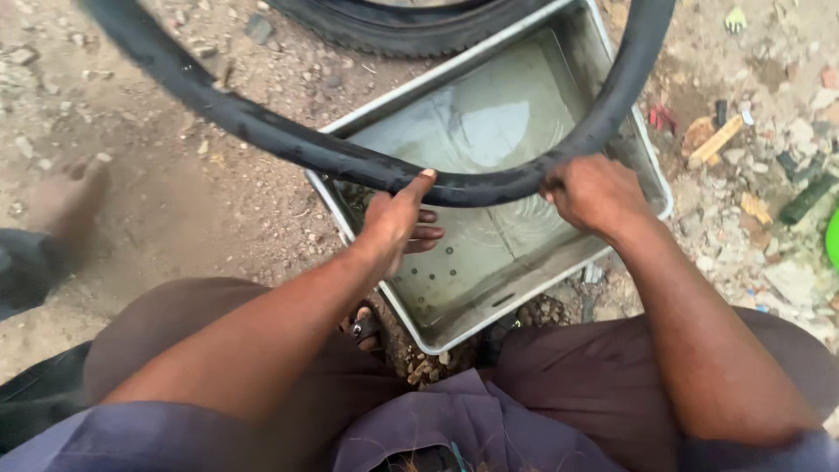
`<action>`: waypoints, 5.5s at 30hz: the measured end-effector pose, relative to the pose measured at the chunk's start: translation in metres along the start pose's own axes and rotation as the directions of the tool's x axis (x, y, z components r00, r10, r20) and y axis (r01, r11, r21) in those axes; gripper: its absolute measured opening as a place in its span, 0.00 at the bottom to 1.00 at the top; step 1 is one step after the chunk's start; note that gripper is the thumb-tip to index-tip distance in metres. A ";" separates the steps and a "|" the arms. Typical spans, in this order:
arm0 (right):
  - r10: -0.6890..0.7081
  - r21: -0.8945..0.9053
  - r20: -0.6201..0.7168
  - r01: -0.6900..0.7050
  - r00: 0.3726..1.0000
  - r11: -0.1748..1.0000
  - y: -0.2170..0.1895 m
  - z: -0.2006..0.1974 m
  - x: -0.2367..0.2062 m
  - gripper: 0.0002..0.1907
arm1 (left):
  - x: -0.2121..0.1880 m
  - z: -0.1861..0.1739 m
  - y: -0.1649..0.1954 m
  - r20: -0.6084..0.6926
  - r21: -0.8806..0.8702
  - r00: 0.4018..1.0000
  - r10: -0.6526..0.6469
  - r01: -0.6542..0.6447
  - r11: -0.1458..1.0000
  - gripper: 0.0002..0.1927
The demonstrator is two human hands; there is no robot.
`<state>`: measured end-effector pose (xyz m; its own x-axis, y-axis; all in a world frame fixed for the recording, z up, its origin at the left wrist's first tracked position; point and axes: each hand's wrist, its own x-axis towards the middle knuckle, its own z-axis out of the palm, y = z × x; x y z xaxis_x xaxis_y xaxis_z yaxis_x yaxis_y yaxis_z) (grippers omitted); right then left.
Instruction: The person submerges a bicycle inner tube into a rectangular container of water to locate leaks by watching for air bubbles. They repeatedly dip and lift sections of the tube, then use a small metal tool to probe the surface of the tube while it is wet.
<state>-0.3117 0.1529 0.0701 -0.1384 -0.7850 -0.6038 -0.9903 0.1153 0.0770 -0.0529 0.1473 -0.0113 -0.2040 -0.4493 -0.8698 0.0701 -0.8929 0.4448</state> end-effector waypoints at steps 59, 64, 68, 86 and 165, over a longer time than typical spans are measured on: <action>-0.475 0.587 0.454 0.148 0.754 0.796 -0.010 0.042 0.014 0.10 | -0.083 0.013 0.087 0.347 -0.548 0.572 0.743 -0.520 0.655 0.28; -0.566 0.827 -0.031 0.339 0.824 0.448 -0.035 -0.056 -0.047 0.11 | -0.079 0.011 0.088 0.087 -0.409 0.706 0.703 -0.618 0.671 0.34; -0.425 0.827 -0.436 0.539 0.793 0.157 -0.052 -0.090 -0.063 0.10 | -0.075 0.012 0.084 0.013 -0.353 0.730 0.684 -0.636 0.686 0.34; -0.553 0.622 -0.541 0.744 0.633 0.243 -0.046 -0.093 -0.080 0.08 | -0.061 0.013 0.101 0.087 -0.360 0.763 0.640 -0.575 0.735 0.45; -0.366 0.518 -0.720 0.808 0.590 0.282 -0.095 -0.122 -0.083 0.07 | -0.067 0.013 0.103 -0.016 -0.340 0.686 0.727 -0.688 0.641 0.26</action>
<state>-0.2075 0.1327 0.2096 0.2745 -0.9432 0.1870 -0.3864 -0.2862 -0.8768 -0.0451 0.0856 0.0961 -0.0737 -0.9582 -0.2764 0.5168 -0.2738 0.8111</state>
